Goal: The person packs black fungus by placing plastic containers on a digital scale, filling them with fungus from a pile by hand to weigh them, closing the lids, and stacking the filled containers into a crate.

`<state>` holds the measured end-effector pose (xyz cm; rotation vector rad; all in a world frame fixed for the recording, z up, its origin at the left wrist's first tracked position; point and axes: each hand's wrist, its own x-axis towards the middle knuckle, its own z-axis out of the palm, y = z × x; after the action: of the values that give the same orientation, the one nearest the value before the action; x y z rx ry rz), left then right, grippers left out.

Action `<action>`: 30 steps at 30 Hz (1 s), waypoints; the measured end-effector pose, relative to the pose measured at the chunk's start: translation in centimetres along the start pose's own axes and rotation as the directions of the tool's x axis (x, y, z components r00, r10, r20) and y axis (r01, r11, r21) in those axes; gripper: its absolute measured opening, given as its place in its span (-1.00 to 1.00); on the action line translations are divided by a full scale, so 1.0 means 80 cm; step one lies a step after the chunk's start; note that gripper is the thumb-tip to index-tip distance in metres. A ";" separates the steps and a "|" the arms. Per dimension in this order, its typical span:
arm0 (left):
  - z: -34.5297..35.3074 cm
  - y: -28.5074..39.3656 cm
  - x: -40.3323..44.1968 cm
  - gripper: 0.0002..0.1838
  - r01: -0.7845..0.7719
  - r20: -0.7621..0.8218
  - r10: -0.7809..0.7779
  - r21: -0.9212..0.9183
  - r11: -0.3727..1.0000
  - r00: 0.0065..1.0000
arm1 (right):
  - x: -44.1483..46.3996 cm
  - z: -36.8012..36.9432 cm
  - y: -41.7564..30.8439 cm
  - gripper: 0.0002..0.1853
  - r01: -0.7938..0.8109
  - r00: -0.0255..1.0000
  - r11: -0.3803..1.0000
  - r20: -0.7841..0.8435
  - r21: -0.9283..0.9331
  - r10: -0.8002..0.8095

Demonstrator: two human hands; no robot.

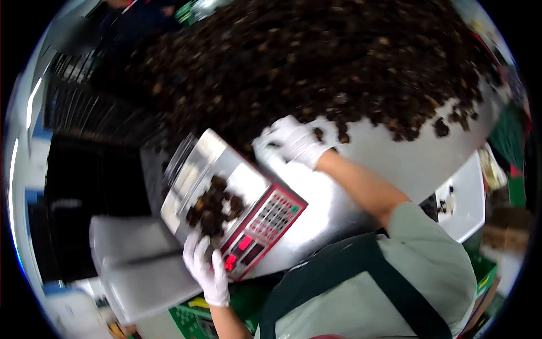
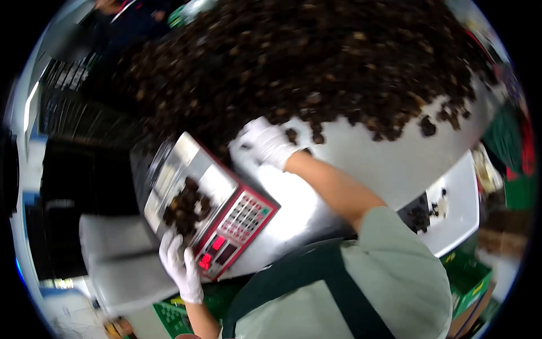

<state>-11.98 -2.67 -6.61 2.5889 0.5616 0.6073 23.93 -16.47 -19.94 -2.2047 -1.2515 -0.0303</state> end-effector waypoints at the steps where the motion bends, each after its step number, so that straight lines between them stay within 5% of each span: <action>1: -0.001 -0.001 0.000 -0.60 0.020 -0.003 -0.020 -0.064 0.998 1.000 | 0.000 -0.013 0.006 -0.79 -0.007 0.999 1.000 -0.049 0.000 0.007; 5: -0.008 0.003 -0.001 -0.55 0.054 -0.101 -0.063 -0.095 0.994 0.993 | 0.016 -0.075 -0.022 -0.75 -0.283 0.949 0.899 -0.035 0.335 0.312; 9: -0.005 -0.014 -0.004 -0.43 0.038 -0.233 -0.112 -0.299 0.953 0.966 | 0.040 -0.139 -0.133 -0.68 -0.090 0.996 0.812 0.057 0.577 0.069; 11: -0.008 -0.020 -0.007 -0.42 0.128 -0.151 -0.180 -0.302 0.945 0.972 | 0.044 -0.127 -0.184 -0.70 0.141 0.988 0.759 -0.045 0.636 -0.145; 14: -0.008 -0.013 -0.005 -0.39 0.184 -0.085 -0.231 -0.375 0.909 0.969 | 0.043 -0.100 -0.246 -0.63 0.335 0.921 0.878 0.078 0.341 -0.382; 17: -0.011 -0.007 -0.002 -0.36 0.206 0.021 -0.208 -0.269 0.941 0.978 | 0.027 -0.060 -0.275 -0.31 0.425 0.872 0.904 0.289 -0.049 -0.394; 19: -0.011 -0.010 -0.003 -0.36 0.171 -0.004 -0.178 -0.260 0.951 0.984 | 0.021 -0.070 -0.285 -0.24 0.327 0.915 0.942 0.275 -0.077 -0.295; 22: -0.017 -0.002 -0.001 -0.38 0.219 0.013 -0.227 -0.320 0.922 0.974 | 0.019 -0.100 -0.268 -0.14 0.290 0.925 0.948 0.213 0.135 -0.313; 23: -0.018 -0.002 0.000 -0.38 0.221 0.011 -0.230 -0.324 0.920 0.973 | 0.016 -0.107 -0.253 -0.18 0.344 0.929 0.920 0.074 0.187 -0.363; 25: -0.020 -0.004 -0.001 -0.37 0.208 0.004 -0.218 -0.314 0.926 0.976 | 0.018 -0.117 -0.213 -0.22 0.227 0.971 0.868 -0.039 0.442 -0.234; 27: -0.017 -0.010 -0.005 -0.35 0.229 -0.004 -0.246 -0.345 0.910 0.969 | 0.010 -0.126 -0.159 -0.21 0.043 0.990 0.918 -0.137 0.394 0.013; 29: -0.015 -0.013 -0.005 -0.36 0.195 -0.107 -0.269 -0.448 0.872 0.957 | -0.006 -0.124 -0.083 -0.21 -0.105 0.991 0.991 -0.092 -0.080 0.097; 30: -0.015 -0.016 -0.006 -0.35 0.198 -0.119 -0.285 -0.472 0.859 0.951 | -0.024 -0.116 -0.049 -0.21 -0.161 0.987 0.976 -0.030 -0.148 0.159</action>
<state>-13.28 -1.48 -6.39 1.9946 0.6983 0.7910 22.18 -21.18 -10.98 -2.4230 -1.0891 -0.0831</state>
